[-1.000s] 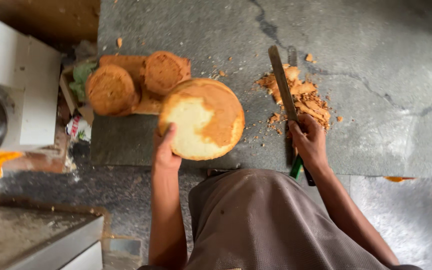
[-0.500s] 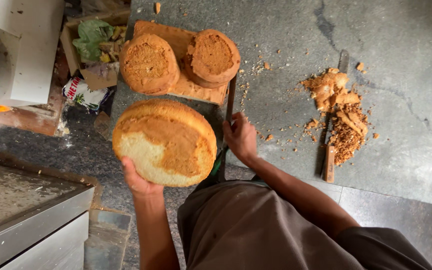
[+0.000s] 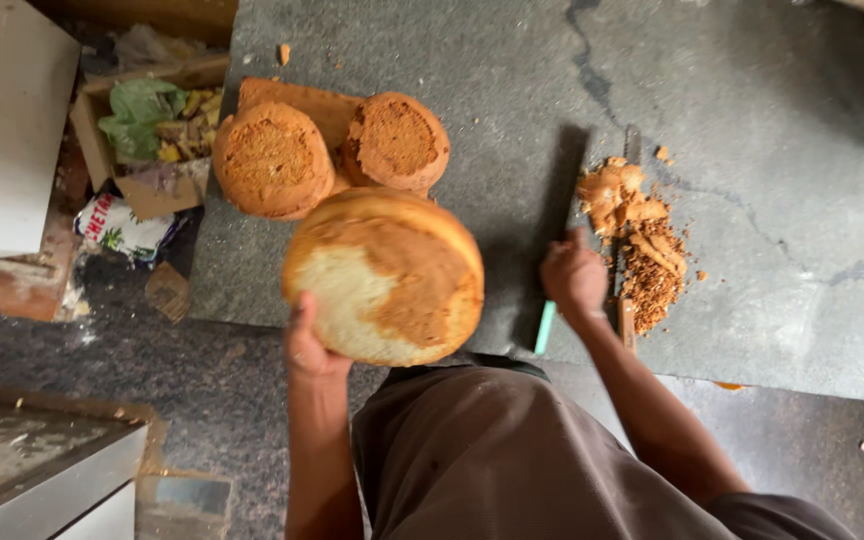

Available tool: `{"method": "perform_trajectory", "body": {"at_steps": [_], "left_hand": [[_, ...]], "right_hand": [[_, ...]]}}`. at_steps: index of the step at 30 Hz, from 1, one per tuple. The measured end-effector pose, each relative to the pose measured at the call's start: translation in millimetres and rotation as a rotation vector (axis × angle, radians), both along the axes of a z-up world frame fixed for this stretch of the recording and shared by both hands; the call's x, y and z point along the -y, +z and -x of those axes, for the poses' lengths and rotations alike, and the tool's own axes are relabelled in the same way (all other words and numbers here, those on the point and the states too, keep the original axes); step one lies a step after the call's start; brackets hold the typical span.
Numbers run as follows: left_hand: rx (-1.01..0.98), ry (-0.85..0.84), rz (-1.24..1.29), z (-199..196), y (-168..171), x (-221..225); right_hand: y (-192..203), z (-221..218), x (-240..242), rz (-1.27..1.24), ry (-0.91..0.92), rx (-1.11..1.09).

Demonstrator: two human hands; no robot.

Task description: The person uses a long knife to trim the crust and uneven edges off baked bread loaves on a stone countertop, then carries the trimmed bread to another area and places it into metal containers.

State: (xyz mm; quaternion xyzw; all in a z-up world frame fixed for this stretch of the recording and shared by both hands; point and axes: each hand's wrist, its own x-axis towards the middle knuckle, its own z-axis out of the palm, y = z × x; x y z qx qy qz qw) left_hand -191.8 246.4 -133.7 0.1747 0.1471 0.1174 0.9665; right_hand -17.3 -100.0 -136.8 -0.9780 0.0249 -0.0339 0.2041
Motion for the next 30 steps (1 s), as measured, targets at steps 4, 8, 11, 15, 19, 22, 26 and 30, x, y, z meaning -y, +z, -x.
{"method": "perform_trajectory", "body": {"at_steps": [4,8,11,15,19,22,26,30], "left_hand": [[-0.031,-0.134,-0.057,-47.4,29.2,49.2],[-0.325,-0.293,-0.196,-100.2,65.5,107.5],[-0.429,-0.275,-0.351,-129.9,67.9,151.0],[-0.332,-0.209,-0.492,-153.5,44.1,180.5],[-0.465,-0.283,-0.744,-161.3,36.7,160.5],[-0.394,-0.090,-1.572,-172.1,48.9,147.9],[-0.257,-0.141,-2.115,-207.2,54.1,156.0],[-0.297,-0.586,-2.328,-241.2,48.3,179.2]], "right_hand": [[12.3,-8.4,64.3,0.157,-0.067,-0.035],[13.6,-11.8,87.1,0.106,-0.103,-0.023],[10.0,-9.5,89.3,0.025,-0.075,0.039],[10.6,-9.5,92.2,0.013,-0.047,0.043],[16.6,-9.2,94.4,0.010,-0.045,-0.052],[21.1,-9.3,91.2,0.022,-0.028,0.019],[22.5,-11.3,91.4,0.040,-0.040,-0.097],[20.9,-12.5,92.0,0.051,-0.022,-0.085]]}}
